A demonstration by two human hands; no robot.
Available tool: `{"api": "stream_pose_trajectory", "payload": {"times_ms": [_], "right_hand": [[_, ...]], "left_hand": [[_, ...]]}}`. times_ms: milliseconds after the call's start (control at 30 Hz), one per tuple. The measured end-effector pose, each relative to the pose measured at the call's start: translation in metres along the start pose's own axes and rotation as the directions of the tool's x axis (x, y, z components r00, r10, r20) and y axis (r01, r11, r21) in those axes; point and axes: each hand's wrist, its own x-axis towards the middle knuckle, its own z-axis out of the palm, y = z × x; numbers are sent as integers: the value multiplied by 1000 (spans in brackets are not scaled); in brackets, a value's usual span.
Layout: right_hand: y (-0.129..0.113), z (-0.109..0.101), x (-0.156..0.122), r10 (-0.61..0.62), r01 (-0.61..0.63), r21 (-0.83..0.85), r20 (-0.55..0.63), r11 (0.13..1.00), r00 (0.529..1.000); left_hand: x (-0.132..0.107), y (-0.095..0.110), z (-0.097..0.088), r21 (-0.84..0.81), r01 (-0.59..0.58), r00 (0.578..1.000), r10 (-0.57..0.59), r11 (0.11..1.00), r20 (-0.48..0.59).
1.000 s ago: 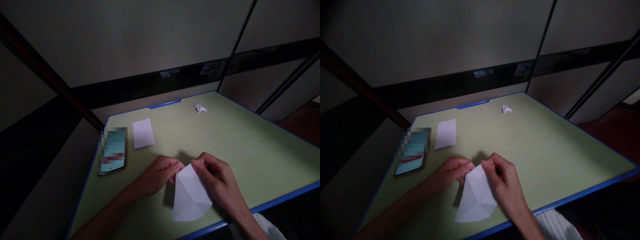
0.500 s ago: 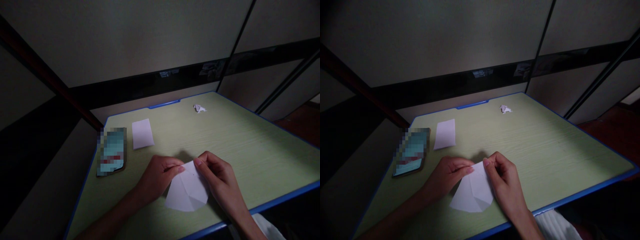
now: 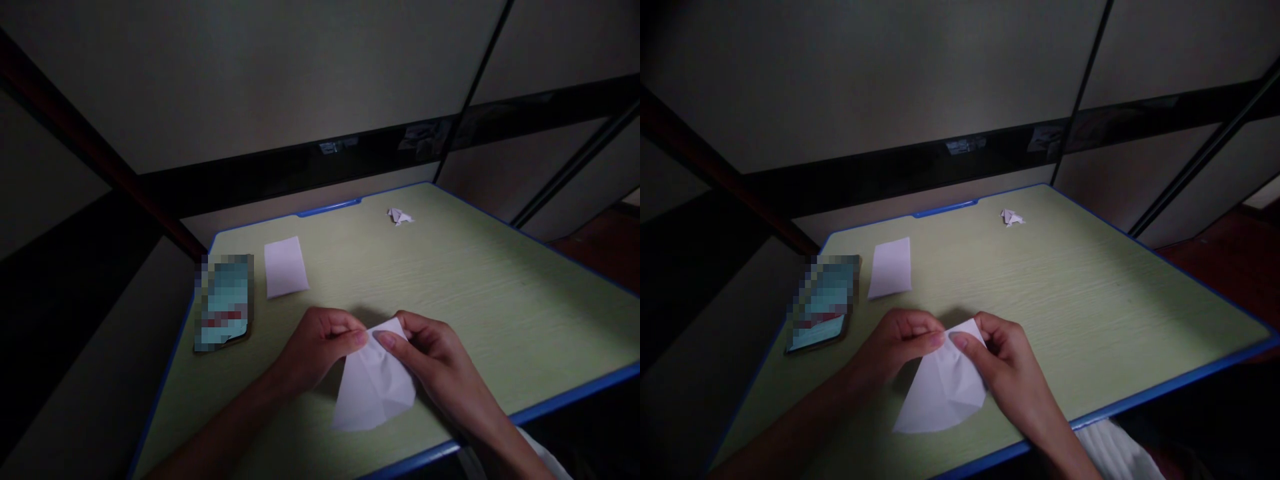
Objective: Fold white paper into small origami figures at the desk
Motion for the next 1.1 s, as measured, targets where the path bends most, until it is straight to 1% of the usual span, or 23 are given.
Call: {"api": "stream_pose_trajectory", "payload": {"times_ms": [67, 133, 200, 267, 333, 400, 533, 633, 700, 767, 833, 900, 1000, 1100], "right_hand": [[0, 0, 0, 9, -8, 16, -20, 1000, 1000], [-1, 0, 0, 17, -15, 38, -35, 999, 999], [-1, -1, 1, 29, -27, 64, -24, 998, 999], [-1, -1, 1, 34, -35, 82, 17, 996, 999], [0, -2, 2, 29, -32, 75, 47, 997, 998], [0, -2, 2, 17, -19, 51, 49, 999, 999], [-2, -1, 0, -19, 19, 2, 45, 1000, 999], [-3, 0, -2, -37, 37, -8, 43, 999, 998], [-3, -1, -2, -50, 50, -8, 14, 999, 999], [-3, -1, -2, -65, 65, -7, -2, 998, 998], [-4, -2, -3, -90, 90, -8, 20, 996, 996], [-4, -2, -3, -114, 115, -21, 46, 993, 992], [-3, -2, -3, -137, 138, -50, 24, 989, 990], [-2, -1, -4, -135, 135, -53, 7, 989, 991]], "left_hand": [[1, 0, -1, 2, -1, 1000, 1, 1000, 26], [1, 1, -1, 29, -8, 1000, 7, 1000, 24], [1, 3, 0, 61, -12, 1000, 13, 998, -19], [0, 4, 1, 94, -18, 997, 24, 995, -67], [0, 6, 1, 131, -14, 996, 27, 991, -91], [1, 6, 0, 166, -5, 996, 19, 986, -85], [3, 5, -6, 206, -9, 999, 17, 978, -36], [3, 5, -9, 174, -6, 1000, 7, 985, -4], [2, 6, -10, 127, 7, 1000, -8, 992, 11], [1, 8, -11, 72, 19, 1000, -19, 997, 0], [0, 10, -13, 15, 26, 999, -25, 1000, -37], [0, 12, -14, -36, 36, 998, -38, 999, -52], [0, 14, -17, -72, 50, 998, -53, 996, -29], [1, 13, -17, -80, 51, 999, -52, 996, -11]]}}
